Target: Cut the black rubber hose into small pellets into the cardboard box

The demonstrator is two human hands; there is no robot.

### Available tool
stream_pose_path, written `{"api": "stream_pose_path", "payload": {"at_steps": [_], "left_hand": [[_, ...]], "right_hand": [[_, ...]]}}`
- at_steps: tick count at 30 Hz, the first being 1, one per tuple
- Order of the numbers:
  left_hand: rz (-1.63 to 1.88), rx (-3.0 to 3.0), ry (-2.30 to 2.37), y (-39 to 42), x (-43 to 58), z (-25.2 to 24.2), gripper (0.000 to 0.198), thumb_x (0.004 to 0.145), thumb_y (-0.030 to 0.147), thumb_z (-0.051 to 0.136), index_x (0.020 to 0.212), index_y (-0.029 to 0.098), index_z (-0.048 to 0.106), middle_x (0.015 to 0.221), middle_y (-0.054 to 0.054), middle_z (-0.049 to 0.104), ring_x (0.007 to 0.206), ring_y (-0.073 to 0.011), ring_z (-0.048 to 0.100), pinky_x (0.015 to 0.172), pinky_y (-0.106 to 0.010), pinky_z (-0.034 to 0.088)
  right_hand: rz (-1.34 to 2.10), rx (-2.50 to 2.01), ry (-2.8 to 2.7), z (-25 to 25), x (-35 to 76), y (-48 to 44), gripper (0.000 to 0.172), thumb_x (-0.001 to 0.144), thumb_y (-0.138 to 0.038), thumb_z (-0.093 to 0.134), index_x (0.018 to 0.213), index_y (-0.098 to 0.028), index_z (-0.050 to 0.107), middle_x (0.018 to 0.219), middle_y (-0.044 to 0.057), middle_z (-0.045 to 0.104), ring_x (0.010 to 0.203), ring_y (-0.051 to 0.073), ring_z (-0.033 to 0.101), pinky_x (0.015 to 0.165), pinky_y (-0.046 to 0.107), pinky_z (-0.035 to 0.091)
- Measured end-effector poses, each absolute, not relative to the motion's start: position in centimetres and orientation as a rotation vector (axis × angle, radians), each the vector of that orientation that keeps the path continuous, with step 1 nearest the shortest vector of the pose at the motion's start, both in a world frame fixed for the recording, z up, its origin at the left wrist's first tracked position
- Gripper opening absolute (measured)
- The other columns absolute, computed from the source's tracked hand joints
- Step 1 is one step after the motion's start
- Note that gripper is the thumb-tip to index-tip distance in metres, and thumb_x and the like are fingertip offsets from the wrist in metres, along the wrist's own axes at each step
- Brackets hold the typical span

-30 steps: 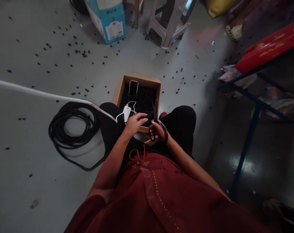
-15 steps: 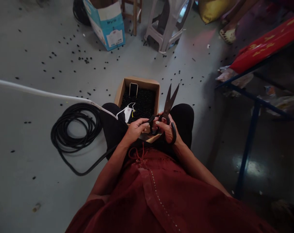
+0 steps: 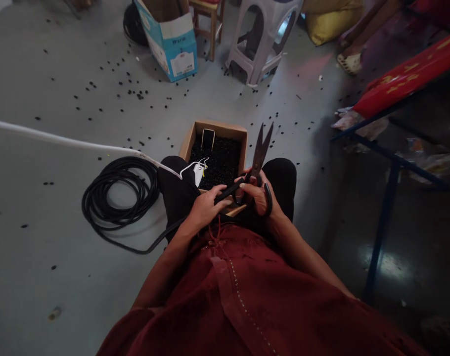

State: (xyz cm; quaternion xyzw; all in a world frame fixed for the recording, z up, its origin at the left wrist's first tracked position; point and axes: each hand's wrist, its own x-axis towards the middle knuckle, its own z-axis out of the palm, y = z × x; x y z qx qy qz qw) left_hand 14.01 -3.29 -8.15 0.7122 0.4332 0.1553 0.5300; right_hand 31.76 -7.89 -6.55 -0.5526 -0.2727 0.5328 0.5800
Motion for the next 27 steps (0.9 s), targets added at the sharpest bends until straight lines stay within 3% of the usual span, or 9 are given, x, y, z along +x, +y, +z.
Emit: {"api": "stream_pose_path", "payload": {"at_steps": [6,12,16,22,27], "left_hand": [[0.310,1.863,1.306,-4.6,7.2,-9.3,0.026,0.084,0.029,0.058,0.108,0.023,0.068,0.114,-0.006,0.071,0.109,-0.0221,0.064,0.100,-0.034,0.046],[0.457,1.820,1.368,-5.6,4.5,-9.7,0.029,0.087,0.036,0.051,0.107,0.025,0.070,0.099,-0.003,0.073,0.093,-0.0197,0.067,0.087,-0.030,0.051],[0.358,1.791,1.379,-5.3,4.2,-9.9,0.034,0.090,0.038,0.046,0.109,0.021,0.069,0.084,-0.002,0.072,0.078,-0.0177,0.067,0.077,-0.029,0.052],[0.233,2.095,1.511,-5.0,4.3,-11.0,0.035,0.093,0.036,0.047,0.117,0.016,0.063,0.113,-0.011,0.069,0.102,-0.0248,0.064,0.090,-0.036,0.049],[0.382,2.286,1.394,-5.9,8.6,-11.1,0.038,0.092,0.033,0.051,0.125,0.015,0.056,0.108,-0.012,0.068,0.100,-0.0237,0.063,0.092,-0.037,0.049]], "right_hand": [[1.046,-1.216,-0.576,-6.6,35.2,-6.7,0.043,0.067,-0.019,0.067,0.103,-0.027,0.046,0.082,-0.004,0.065,0.057,0.010,0.054,0.053,0.024,0.047],[0.994,-1.235,-0.555,-7.0,36.6,-6.6,0.042,0.066,-0.022,0.069,0.101,-0.028,0.046,0.076,-0.006,0.062,0.056,0.010,0.055,0.049,0.024,0.047],[1.023,-1.231,-0.572,-7.2,36.3,-6.8,0.040,0.067,-0.024,0.071,0.098,-0.028,0.045,0.069,-0.008,0.056,0.053,0.009,0.053,0.047,0.022,0.045],[1.010,-1.345,-0.635,-7.1,35.1,-7.4,0.041,0.068,-0.026,0.072,0.101,-0.026,0.047,0.070,-0.008,0.052,0.053,0.008,0.051,0.049,0.021,0.044],[0.987,-1.437,-0.745,-6.4,32.7,-7.9,0.039,0.070,-0.027,0.071,0.102,-0.026,0.049,0.078,-0.007,0.053,0.058,0.008,0.051,0.053,0.023,0.043]]}}
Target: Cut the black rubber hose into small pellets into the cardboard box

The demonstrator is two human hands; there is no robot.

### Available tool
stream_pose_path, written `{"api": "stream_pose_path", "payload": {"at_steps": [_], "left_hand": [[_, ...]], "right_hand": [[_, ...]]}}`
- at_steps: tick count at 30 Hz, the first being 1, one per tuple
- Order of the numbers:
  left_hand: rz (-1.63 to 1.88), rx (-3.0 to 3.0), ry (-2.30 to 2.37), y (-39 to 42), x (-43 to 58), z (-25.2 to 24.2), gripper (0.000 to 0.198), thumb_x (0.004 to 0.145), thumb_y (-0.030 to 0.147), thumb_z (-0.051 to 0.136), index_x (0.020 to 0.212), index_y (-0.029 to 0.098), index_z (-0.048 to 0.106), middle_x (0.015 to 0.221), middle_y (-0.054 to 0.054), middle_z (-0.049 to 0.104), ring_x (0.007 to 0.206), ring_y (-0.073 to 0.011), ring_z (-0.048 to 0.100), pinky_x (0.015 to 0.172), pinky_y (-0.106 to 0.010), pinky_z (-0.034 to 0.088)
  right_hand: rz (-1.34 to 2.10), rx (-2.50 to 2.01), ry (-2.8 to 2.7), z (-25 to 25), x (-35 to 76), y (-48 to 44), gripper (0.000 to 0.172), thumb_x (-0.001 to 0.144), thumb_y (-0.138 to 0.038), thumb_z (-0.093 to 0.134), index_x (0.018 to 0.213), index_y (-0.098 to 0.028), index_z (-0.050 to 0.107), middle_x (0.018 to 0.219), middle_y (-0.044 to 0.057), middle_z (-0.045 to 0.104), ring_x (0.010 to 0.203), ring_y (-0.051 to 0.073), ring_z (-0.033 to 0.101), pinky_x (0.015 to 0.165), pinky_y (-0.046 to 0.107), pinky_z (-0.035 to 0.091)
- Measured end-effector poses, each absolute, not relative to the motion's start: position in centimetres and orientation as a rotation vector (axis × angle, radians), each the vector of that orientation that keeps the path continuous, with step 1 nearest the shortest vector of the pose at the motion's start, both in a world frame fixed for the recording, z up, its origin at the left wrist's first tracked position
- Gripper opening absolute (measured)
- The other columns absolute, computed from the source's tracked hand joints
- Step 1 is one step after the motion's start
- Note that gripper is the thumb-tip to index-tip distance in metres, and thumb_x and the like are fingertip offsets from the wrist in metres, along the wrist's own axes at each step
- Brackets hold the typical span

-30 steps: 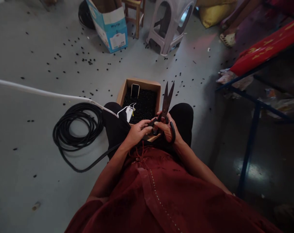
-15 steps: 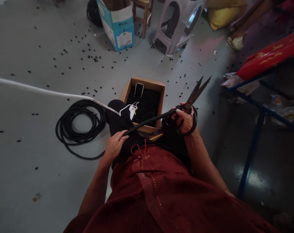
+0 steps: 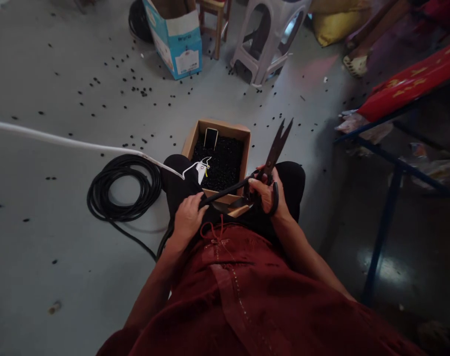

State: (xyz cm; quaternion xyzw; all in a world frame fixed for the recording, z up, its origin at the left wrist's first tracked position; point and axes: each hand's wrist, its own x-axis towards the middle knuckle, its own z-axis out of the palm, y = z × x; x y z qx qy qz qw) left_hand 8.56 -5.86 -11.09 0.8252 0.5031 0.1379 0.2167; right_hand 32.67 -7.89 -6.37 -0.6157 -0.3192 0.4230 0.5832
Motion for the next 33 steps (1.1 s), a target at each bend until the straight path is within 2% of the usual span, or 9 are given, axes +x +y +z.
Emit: {"api": "stream_pose_path", "payload": {"at_steps": [4,7,10,15,21,23,26,30,33], "left_hand": [[0.609,2.318,1.185,-6.5,13.0,-10.0,0.043,0.094,0.034,0.048,0.132,0.014,0.050,0.121,-0.014,0.064,0.111,-0.0231,0.060,0.097,-0.038,0.048],[0.752,2.272,1.103,-6.4,14.6,-9.3,0.037,0.096,0.033,0.045,0.125,0.014,0.055,0.115,-0.012,0.067,0.107,-0.0203,0.062,0.095,-0.034,0.049],[0.792,2.149,1.080,-5.6,14.7,-9.1,0.032,0.096,0.035,0.044,0.116,0.018,0.061,0.105,-0.008,0.071,0.097,-0.0172,0.066,0.089,-0.030,0.052],[0.745,1.847,1.119,-3.5,14.3,-9.9,0.033,0.094,0.035,0.049,0.116,0.018,0.066,0.107,-0.007,0.072,0.097,-0.0174,0.067,0.088,-0.029,0.051],[0.746,1.524,1.197,-1.7,14.3,-12.5,0.037,0.088,0.036,0.054,0.116,0.016,0.068,0.100,-0.007,0.073,0.096,-0.0187,0.066,0.088,-0.030,0.050],[0.752,1.470,1.177,-1.4,14.3,-13.2,0.040,0.087,0.037,0.054,0.117,0.014,0.068,0.096,-0.007,0.072,0.092,-0.0179,0.065,0.085,-0.029,0.049],[0.722,1.413,1.145,-1.0,14.3,-13.8,0.042,0.086,0.039,0.054,0.117,0.014,0.067,0.086,-0.005,0.070,0.079,-0.0149,0.062,0.077,-0.027,0.048],[0.655,1.318,1.083,-0.8,14.4,-14.0,0.044,0.083,0.041,0.056,0.115,0.012,0.066,0.069,0.001,0.060,0.062,-0.0101,0.051,0.062,-0.023,0.042],[0.611,1.221,1.030,-0.8,14.6,-14.0,0.044,0.081,0.043,0.059,0.110,0.011,0.066,0.063,0.004,0.052,0.054,-0.0073,0.043,0.054,-0.022,0.035]], "right_hand": [[0.932,-1.577,-0.926,-5.5,30.8,-8.3,0.037,0.070,-0.029,0.072,0.101,-0.024,0.053,0.084,-0.003,0.056,0.071,0.011,0.054,0.065,0.027,0.046],[0.896,-1.637,-0.986,-5.1,30.0,-8.5,0.036,0.070,-0.031,0.072,0.101,-0.024,0.053,0.084,-0.003,0.057,0.074,0.013,0.054,0.070,0.029,0.046],[0.909,-1.597,-1.014,-5.3,30.0,-8.4,0.038,0.073,-0.036,0.070,0.104,-0.024,0.052,0.086,-0.002,0.057,0.074,0.013,0.055,0.069,0.029,0.047],[1.109,-1.563,-1.024,-6.8,31.3,-8.6,0.039,0.084,-0.047,0.058,0.113,-0.024,0.050,0.092,0.001,0.060,0.071,0.014,0.060,0.066,0.029,0.048],[1.178,-1.890,-1.217,-8.9,32.7,-11.3,0.043,0.087,-0.049,0.052,0.118,-0.020,0.056,0.076,0.001,0.062,0.069,0.017,0.061,0.066,0.029,0.046],[1.210,-1.950,-1.259,-9.7,32.6,-12.0,0.043,0.087,-0.049,0.050,0.118,-0.019,0.057,0.077,0.002,0.064,0.071,0.019,0.062,0.067,0.030,0.046],[1.266,-1.952,-1.270,-10.9,31.9,-12.1,0.044,0.086,-0.049,0.052,0.119,-0.019,0.055,0.089,0.005,0.067,0.082,0.021,0.064,0.072,0.031,0.047],[1.293,-1.852,-1.314,-11.8,31.1,-11.3,0.046,0.085,-0.049,0.054,0.121,-0.020,0.053,0.105,0.008,0.067,0.095,0.023,0.064,0.083,0.034,0.047],[1.315,-1.777,-1.321,-12.3,31.1,-11.1,0.048,0.087,-0.051,0.051,0.123,-0.019,0.050,0.107,0.008,0.066,0.095,0.023,0.063,0.084,0.035,0.046]]}}
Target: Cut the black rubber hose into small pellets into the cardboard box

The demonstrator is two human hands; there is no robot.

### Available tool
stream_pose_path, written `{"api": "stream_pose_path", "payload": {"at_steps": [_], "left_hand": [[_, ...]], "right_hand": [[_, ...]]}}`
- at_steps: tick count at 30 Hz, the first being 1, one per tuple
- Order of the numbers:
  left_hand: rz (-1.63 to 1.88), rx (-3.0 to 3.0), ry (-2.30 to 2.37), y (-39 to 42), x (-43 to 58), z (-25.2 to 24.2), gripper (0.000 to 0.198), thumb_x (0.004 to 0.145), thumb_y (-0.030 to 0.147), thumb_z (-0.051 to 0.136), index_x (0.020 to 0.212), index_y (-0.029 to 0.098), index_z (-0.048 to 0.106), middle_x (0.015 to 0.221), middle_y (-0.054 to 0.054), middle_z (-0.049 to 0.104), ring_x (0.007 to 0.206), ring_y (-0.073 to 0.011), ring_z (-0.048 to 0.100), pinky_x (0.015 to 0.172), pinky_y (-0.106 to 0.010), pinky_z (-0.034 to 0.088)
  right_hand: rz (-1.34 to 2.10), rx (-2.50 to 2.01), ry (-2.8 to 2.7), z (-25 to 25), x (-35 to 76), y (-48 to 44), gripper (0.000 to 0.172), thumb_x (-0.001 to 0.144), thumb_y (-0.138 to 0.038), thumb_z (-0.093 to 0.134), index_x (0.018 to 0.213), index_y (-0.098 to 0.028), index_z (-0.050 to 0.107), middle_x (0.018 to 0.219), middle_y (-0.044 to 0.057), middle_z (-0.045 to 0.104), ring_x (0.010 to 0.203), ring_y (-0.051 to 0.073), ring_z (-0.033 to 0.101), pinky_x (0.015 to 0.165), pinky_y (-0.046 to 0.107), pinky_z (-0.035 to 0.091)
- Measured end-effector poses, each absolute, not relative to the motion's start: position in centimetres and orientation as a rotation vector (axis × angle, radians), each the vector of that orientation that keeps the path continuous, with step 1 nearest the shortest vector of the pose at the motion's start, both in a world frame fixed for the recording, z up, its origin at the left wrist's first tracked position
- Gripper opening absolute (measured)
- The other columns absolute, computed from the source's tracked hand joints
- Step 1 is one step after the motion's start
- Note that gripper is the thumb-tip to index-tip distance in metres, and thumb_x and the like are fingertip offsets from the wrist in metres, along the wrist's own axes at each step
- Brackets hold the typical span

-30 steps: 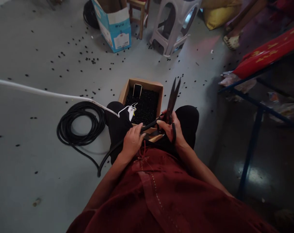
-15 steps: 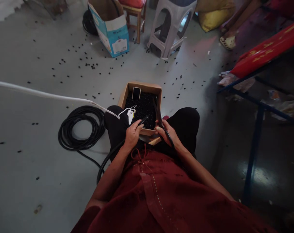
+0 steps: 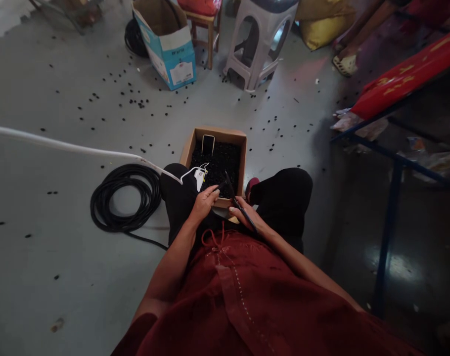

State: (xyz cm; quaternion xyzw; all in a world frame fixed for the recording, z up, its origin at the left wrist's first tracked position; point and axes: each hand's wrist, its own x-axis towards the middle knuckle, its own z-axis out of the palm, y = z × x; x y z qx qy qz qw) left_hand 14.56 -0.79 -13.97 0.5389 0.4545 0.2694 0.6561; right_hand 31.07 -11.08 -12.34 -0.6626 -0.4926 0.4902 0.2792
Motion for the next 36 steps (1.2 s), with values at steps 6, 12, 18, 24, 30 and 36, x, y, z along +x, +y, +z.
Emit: {"api": "stream_pose_path", "payload": {"at_steps": [6,12,18,24,30,36], "left_hand": [[0.481,1.156,0.936,-0.6,14.8,-13.9,0.046,0.080,0.047,0.059,0.107,0.010,0.065,0.060,0.006,0.046,0.050,-0.0049,0.035,0.049,-0.021,0.027],[0.434,1.216,0.970,-0.3,15.2,-14.2,0.050,0.080,0.049,0.056,0.110,0.010,0.064,0.062,0.005,0.046,0.053,-0.0059,0.036,0.051,-0.021,0.029],[0.426,1.312,0.991,0.9,16.1,-15.7,0.048,0.083,0.045,0.052,0.114,0.010,0.065,0.063,0.003,0.052,0.055,-0.0078,0.042,0.054,-0.021,0.035],[0.382,1.565,1.055,2.8,17.8,-17.1,0.041,0.088,0.037,0.048,0.114,0.011,0.067,0.071,-0.001,0.063,0.066,-0.0117,0.055,0.063,-0.022,0.043],[0.303,1.770,1.203,2.9,18.6,-18.1,0.035,0.091,0.033,0.048,0.116,0.018,0.067,0.095,-0.006,0.073,0.088,-0.0180,0.065,0.080,-0.027,0.048],[0.335,1.840,1.272,2.4,18.5,-18.4,0.037,0.092,0.035,0.049,0.120,0.017,0.065,0.118,-0.011,0.070,0.108,-0.0233,0.064,0.094,-0.032,0.046]], "right_hand": [[1.283,-1.797,-1.288,-13.4,31.6,-10.9,0.053,0.084,-0.055,0.054,0.123,-0.018,0.052,0.104,0.008,0.065,0.092,0.022,0.060,0.082,0.034,0.046],[1.252,-1.843,-1.261,-13.3,31.7,-10.2,0.047,0.084,-0.055,0.052,0.114,-0.019,0.056,0.095,0.005,0.064,0.082,0.020,0.058,0.076,0.034,0.046],[1.234,-1.925,-1.236,-13.7,32.2,-9.6,0.033,0.083,-0.050,0.049,0.098,-0.021,0.056,0.071,-0.002,0.055,0.066,0.016,0.051,0.064,0.029,0.041],[1.117,-1.987,-1.219,-15.7,32.8,-8.6,0.029,0.083,-0.048,0.046,0.086,-0.021,0.054,0.066,-0.002,0.051,0.066,0.015,0.048,0.063,0.027,0.040],[1.267,-1.916,-0.988,-18.1,32.8,-8.4,0.034,0.081,-0.056,0.048,0.084,-0.022,0.048,0.062,-0.005,0.049,0.054,0.012,0.047,0.051,0.024,0.039],[1.483,-1.754,-0.769,-18.6,32.9,-9.1,0.042,0.081,-0.064,0.049,0.093,-0.024,0.045,0.076,-0.002,0.057,0.063,0.012,0.056,0.054,0.024,0.048]]}}
